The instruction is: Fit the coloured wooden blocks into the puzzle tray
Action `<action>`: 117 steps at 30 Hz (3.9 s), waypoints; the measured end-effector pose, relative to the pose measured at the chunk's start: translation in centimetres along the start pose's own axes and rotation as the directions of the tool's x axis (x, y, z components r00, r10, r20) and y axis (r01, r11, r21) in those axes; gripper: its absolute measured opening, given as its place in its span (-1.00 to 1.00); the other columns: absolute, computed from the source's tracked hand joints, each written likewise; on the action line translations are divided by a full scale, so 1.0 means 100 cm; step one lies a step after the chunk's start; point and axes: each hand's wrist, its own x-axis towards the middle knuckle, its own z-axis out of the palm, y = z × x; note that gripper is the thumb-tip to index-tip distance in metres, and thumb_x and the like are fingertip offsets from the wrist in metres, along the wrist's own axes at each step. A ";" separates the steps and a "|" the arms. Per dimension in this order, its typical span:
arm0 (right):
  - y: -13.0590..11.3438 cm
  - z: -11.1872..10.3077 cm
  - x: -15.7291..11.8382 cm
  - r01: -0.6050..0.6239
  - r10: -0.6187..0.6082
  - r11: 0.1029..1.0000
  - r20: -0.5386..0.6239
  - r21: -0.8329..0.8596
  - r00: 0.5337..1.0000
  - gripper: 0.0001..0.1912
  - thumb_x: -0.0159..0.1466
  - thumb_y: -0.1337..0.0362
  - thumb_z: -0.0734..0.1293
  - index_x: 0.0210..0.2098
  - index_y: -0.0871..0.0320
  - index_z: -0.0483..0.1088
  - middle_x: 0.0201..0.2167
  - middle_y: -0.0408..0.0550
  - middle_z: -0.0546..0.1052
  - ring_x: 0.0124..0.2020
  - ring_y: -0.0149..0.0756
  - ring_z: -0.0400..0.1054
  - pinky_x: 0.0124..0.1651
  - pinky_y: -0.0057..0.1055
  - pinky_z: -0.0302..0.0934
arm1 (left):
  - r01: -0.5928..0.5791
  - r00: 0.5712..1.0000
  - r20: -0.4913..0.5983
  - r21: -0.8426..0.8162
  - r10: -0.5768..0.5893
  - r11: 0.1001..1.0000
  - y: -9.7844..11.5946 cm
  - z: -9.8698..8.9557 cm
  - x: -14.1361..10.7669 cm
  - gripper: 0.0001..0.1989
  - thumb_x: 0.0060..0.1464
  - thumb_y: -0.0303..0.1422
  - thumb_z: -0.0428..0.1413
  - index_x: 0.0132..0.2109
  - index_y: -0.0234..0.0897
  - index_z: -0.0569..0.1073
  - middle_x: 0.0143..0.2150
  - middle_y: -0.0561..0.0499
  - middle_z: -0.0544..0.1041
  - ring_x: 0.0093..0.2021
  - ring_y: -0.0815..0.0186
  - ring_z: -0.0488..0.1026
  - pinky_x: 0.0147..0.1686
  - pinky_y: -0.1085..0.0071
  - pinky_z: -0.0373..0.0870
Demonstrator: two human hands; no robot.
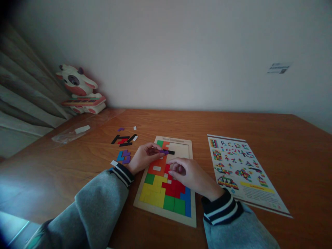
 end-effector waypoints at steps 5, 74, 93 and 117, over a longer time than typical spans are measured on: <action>0.004 0.000 -0.001 0.064 -0.062 0.993 0.024 -0.101 0.998 -0.76 0.28 0.19 0.39 -0.08 0.10 0.53 -0.21 -0.05 0.51 -0.28 -0.33 0.43 -0.19 -0.37 0.36 | -0.010 1.000 0.012 0.014 0.010 1.000 0.001 0.000 -0.002 -0.66 -0.12 -0.31 0.40 -0.24 -0.36 0.50 -0.27 -0.03 0.62 -0.26 0.34 0.58 -0.17 0.42 0.48; 0.019 -0.008 0.010 0.000 0.154 0.970 -0.609 0.244 0.778 -0.51 0.26 -0.15 0.32 -0.12 0.14 0.49 -0.15 0.08 0.61 -0.21 -0.16 0.48 -0.10 -0.20 0.37 | 0.395 0.918 -0.389 0.913 0.081 -0.101 0.053 -0.120 -0.012 -0.67 0.24 -0.33 -0.02 0.05 -0.20 0.53 -0.09 -0.19 0.62 -0.07 -0.04 0.57 -0.11 0.16 0.47; 0.024 -0.012 0.009 -0.103 0.094 0.995 -0.560 0.015 0.823 -0.62 0.33 -0.01 0.26 -0.07 0.13 0.48 -0.17 0.05 0.62 -0.27 -0.16 0.50 -0.19 -0.21 0.36 | -0.139 0.955 -0.089 0.706 0.282 0.695 0.045 -0.048 -0.014 -0.75 0.15 -0.19 0.22 -0.12 -0.24 0.61 -0.27 -0.03 0.65 -0.32 0.28 0.55 -0.31 0.43 0.45; -0.003 -0.009 0.004 0.089 -0.001 0.952 -0.289 0.293 0.957 -0.72 0.31 0.01 0.35 -0.23 0.09 0.49 -0.37 -0.11 0.54 -0.32 -0.32 0.44 -0.22 -0.36 0.33 | -0.430 0.902 0.274 0.529 0.332 0.732 0.023 0.009 -0.035 -0.81 0.22 -0.30 0.19 -0.10 -0.28 0.61 -0.10 -0.09 0.63 -0.09 0.25 0.57 -0.07 0.37 0.51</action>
